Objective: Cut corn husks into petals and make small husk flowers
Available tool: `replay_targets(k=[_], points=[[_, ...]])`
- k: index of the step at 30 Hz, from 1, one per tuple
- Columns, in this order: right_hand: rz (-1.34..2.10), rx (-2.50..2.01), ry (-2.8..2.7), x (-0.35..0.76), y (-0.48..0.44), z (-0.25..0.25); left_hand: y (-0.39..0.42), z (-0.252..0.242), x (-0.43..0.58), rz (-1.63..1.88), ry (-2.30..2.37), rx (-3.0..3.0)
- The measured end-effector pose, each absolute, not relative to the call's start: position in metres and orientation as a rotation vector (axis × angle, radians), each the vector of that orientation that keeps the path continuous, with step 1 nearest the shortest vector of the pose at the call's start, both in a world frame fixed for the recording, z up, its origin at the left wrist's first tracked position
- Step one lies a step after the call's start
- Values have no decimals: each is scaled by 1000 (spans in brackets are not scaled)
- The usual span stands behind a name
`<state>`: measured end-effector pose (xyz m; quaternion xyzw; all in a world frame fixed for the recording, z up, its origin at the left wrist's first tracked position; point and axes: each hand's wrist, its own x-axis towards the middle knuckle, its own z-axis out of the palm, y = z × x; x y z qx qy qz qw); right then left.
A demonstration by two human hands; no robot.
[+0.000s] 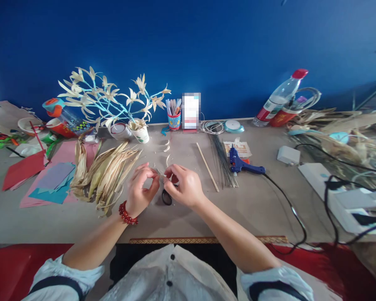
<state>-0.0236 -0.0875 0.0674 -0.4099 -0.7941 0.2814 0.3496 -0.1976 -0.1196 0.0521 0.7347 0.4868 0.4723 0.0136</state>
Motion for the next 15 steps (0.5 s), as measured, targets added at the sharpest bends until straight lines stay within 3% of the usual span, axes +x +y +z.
replay_targets(k=[15], points=[[685, -1188, -1987, -20, -81, 61, -115, 54, -204, 1587, 1572, 2315]])
